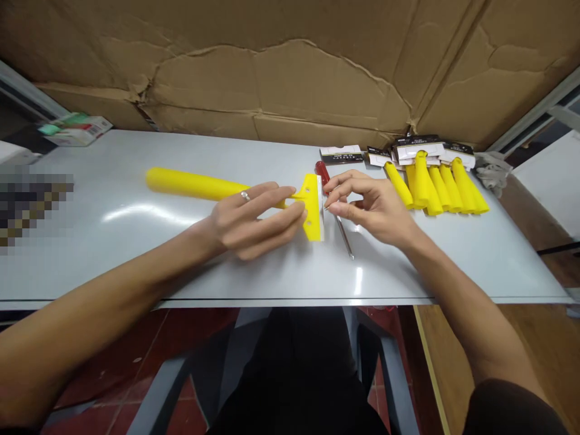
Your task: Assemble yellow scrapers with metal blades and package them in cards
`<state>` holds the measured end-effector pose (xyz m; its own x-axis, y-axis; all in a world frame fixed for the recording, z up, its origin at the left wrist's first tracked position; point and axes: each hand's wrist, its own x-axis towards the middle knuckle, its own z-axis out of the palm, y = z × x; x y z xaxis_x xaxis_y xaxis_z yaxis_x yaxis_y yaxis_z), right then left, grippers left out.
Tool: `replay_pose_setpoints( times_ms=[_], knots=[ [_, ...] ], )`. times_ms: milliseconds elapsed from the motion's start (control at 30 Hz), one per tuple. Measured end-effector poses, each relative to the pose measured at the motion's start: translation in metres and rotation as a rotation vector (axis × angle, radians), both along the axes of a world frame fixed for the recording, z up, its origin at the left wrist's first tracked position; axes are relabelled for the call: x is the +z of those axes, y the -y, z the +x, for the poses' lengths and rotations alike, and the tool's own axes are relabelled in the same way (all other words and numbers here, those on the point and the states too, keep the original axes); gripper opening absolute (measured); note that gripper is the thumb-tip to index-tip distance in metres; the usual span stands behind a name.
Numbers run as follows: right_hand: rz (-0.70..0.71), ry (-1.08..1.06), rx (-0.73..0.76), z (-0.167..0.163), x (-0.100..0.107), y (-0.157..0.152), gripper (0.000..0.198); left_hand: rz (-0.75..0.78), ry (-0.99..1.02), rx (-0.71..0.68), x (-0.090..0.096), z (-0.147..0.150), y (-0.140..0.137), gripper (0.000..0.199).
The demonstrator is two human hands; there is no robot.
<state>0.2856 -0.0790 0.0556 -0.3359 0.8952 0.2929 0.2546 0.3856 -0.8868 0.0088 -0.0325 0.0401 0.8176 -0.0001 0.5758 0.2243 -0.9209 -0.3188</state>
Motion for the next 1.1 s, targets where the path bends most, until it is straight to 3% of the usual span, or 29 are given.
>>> replay_pose_setpoints(
  times_ms=[133,267,333,400,500,733,933,1100],
  knots=[
    [-0.079,-0.164,-0.037,-0.016,-0.014,0.002,0.035,0.168,-0.027,-0.068,0.008,-0.001,0.012,0.02],
    [-0.102,-0.226,-0.046,-0.019,-0.018,0.0,0.04,0.362,0.032,-0.164,-0.003,-0.002,0.014,0.014],
    [-0.089,-0.224,-0.046,-0.02,-0.018,0.001,0.039,0.368,0.05,-0.164,-0.01,0.0,0.013,0.012],
    [-0.08,-0.219,-0.056,-0.021,-0.018,0.003,0.037,0.28,0.044,-0.146,-0.016,0.003,0.011,0.012],
    [-0.07,-0.202,-0.085,-0.023,-0.018,0.007,0.037,0.024,-0.021,-0.105,-0.017,0.007,0.01,0.016],
    [-0.057,-0.133,-0.141,-0.025,-0.014,0.012,0.044,-0.625,-0.132,-0.017,0.005,0.012,0.02,0.016],
    [-0.087,-0.134,-0.145,-0.026,-0.016,0.014,0.051,-0.793,-0.001,-0.099,0.009,0.016,0.024,0.009],
    [-0.255,-0.174,-0.041,-0.026,-0.017,0.009,0.066,-0.828,-0.045,-0.112,0.01,0.016,0.026,0.008]
  ],
)
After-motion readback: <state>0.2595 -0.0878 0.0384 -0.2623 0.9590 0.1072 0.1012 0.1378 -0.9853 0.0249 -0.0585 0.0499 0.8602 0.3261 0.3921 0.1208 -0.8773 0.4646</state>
